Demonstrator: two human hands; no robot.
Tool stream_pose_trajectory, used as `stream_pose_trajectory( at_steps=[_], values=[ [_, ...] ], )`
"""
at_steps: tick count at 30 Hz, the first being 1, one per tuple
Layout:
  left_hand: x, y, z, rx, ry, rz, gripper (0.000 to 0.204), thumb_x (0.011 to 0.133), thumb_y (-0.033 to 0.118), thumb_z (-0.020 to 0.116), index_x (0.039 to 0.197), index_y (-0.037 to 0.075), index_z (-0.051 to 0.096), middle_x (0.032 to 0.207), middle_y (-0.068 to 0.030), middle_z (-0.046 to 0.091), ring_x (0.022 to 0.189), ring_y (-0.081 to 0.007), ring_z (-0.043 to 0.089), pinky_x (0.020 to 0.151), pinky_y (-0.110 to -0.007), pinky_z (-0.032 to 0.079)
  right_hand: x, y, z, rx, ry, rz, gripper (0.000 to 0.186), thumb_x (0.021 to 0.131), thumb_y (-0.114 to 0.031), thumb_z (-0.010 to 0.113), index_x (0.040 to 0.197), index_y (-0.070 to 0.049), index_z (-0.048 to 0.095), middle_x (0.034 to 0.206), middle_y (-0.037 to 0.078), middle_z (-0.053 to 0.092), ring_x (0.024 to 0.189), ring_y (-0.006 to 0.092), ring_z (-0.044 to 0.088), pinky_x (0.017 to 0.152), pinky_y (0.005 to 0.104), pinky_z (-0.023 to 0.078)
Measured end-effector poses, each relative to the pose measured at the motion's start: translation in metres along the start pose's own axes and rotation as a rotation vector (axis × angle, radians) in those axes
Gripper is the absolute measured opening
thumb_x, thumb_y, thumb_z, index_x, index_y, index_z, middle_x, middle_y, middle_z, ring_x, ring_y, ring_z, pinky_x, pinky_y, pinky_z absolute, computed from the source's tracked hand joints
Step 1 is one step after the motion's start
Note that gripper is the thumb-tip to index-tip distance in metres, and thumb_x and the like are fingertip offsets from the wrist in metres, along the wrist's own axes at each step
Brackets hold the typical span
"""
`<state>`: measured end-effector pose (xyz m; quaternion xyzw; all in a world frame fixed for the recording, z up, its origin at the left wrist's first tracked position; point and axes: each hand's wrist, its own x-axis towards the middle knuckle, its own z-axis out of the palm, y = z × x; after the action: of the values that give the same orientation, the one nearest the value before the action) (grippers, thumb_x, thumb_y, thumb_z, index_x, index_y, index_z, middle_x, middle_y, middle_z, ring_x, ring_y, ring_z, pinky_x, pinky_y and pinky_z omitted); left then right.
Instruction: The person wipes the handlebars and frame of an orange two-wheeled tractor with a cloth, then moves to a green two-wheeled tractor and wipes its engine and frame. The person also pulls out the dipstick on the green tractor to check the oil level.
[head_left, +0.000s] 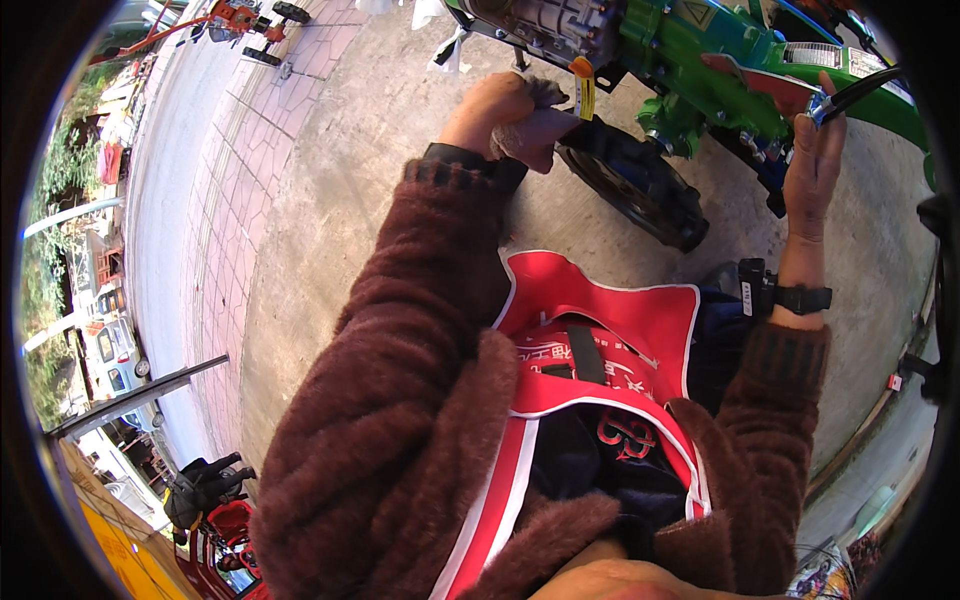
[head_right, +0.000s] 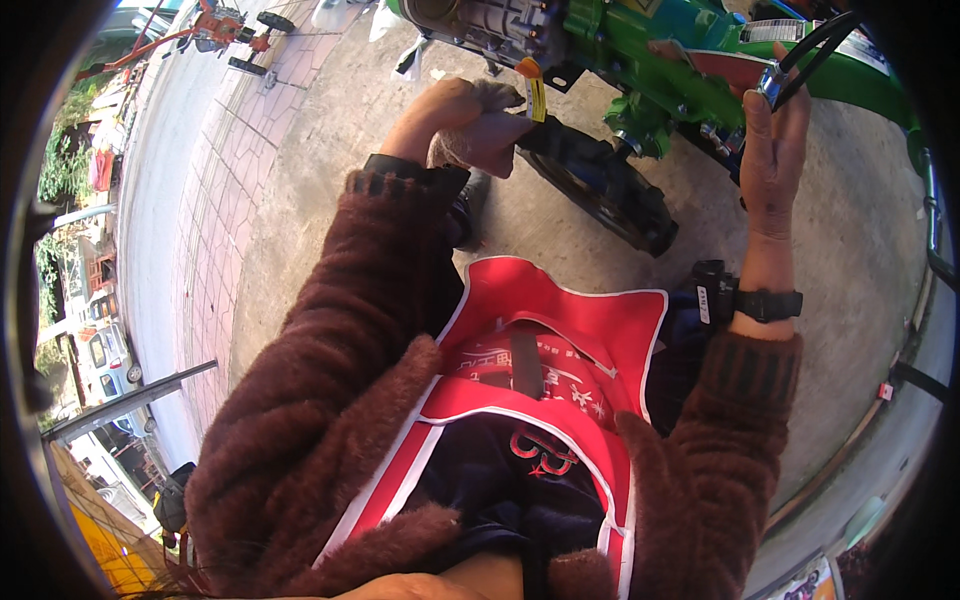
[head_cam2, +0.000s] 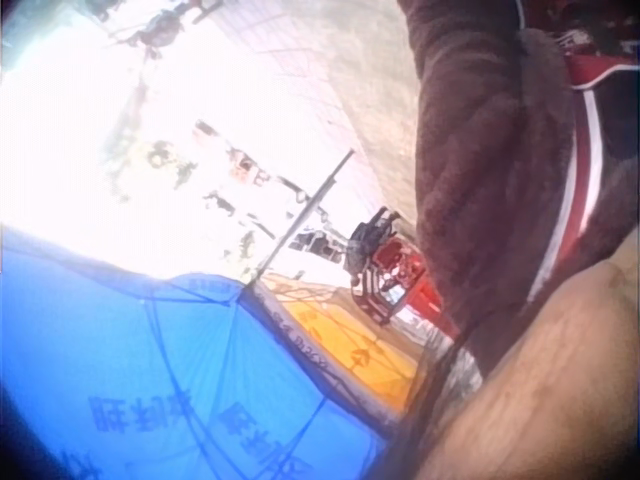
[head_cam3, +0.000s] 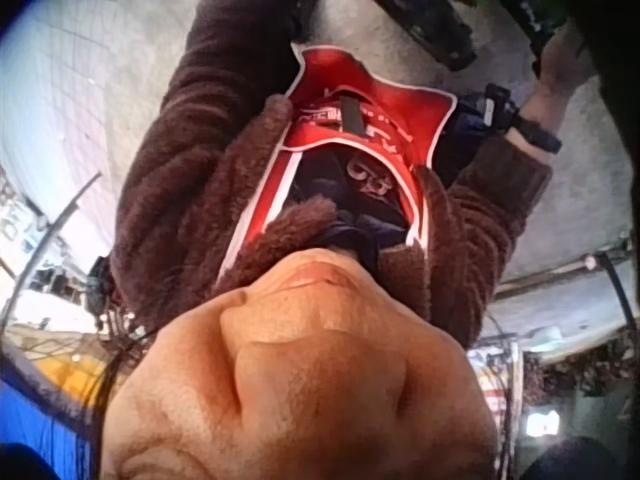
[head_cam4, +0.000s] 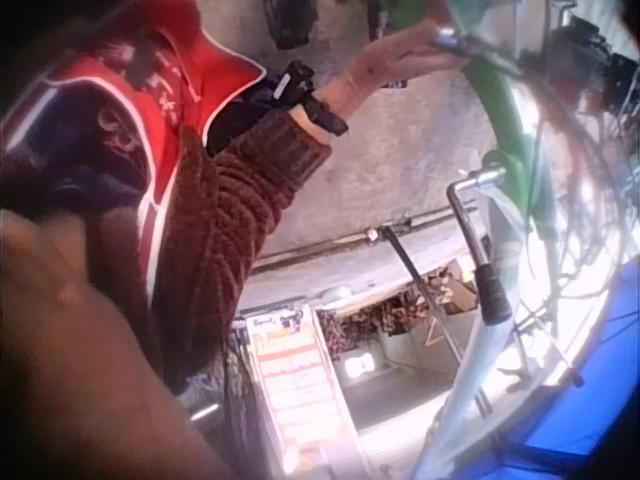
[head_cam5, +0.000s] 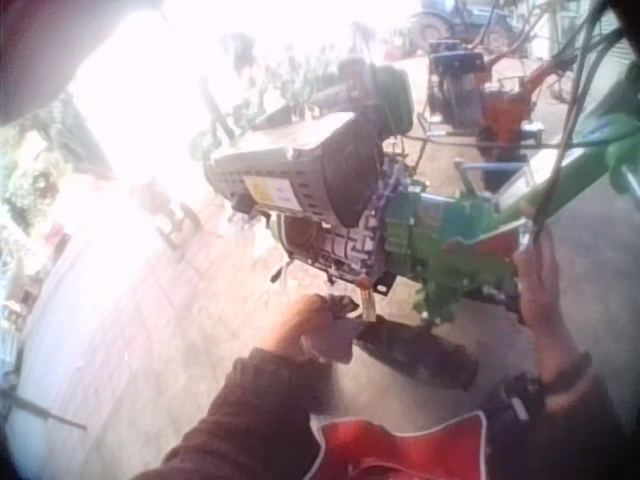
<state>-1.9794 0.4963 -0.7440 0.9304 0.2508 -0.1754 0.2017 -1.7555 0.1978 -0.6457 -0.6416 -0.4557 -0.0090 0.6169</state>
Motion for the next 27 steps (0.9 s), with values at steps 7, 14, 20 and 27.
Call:
stream_pose_trajectory(
  at_steps=[7,14,20,27],
  values=[
    [-0.031,0.039,0.005,-0.176,-0.523,0.303,0.039,0.078,0.027,0.065,0.105,0.000,0.068,0.093,-0.0202,0.070,0.085,-0.0284,0.069,0.077,-0.037,0.053,-0.011,0.011,-0.042,-0.258,-0.126,0.254,0.046,0.098,-0.029,0.060,0.136,-0.004,0.052,0.119,0.008,0.062,0.103,0.0138,0.061,0.091,0.0278,0.047],
    [-0.038,0.065,0.026,-0.500,-0.182,0.301,0.046,0.083,0.037,0.065,0.109,-0.001,0.065,0.100,-0.0206,0.069,0.094,-0.0271,0.067,0.085,-0.037,0.052,-0.015,-0.006,-0.097,-0.329,-0.440,0.738,0.026,0.096,-0.020,0.063,0.115,-0.003,0.067,0.105,0.006,0.067,0.092,0.0124,0.064,0.080,0.0289,0.052],
    [-0.047,0.117,0.037,-1.174,-0.101,0.376,0.056,0.093,0.045,0.061,0.115,-0.007,0.062,0.103,-0.0144,0.069,0.095,-0.0191,0.064,0.087,-0.032,0.050,-0.067,-0.009,0.029,-0.362,-0.834,0.347,0.076,0.087,-0.023,0.070,0.151,-0.008,0.031,0.136,0.018,0.053,0.123,0.0276,0.054,0.103,0.0382,0.043],
    [-0.043,0.093,0.032,-1.368,-0.387,0.322,0.048,0.095,0.037,0.062,0.114,-0.007,0.059,0.098,-0.0155,0.066,0.090,-0.0240,0.068,0.076,-0.035,0.059,-0.068,0.015,0.079,-0.091,-0.610,0.537,0.064,0.087,-0.018,0.066,0.144,-0.002,0.040,0.130,0.019,0.058,0.121,0.0278,0.056,0.104,0.0358,0.041]
  ],
)
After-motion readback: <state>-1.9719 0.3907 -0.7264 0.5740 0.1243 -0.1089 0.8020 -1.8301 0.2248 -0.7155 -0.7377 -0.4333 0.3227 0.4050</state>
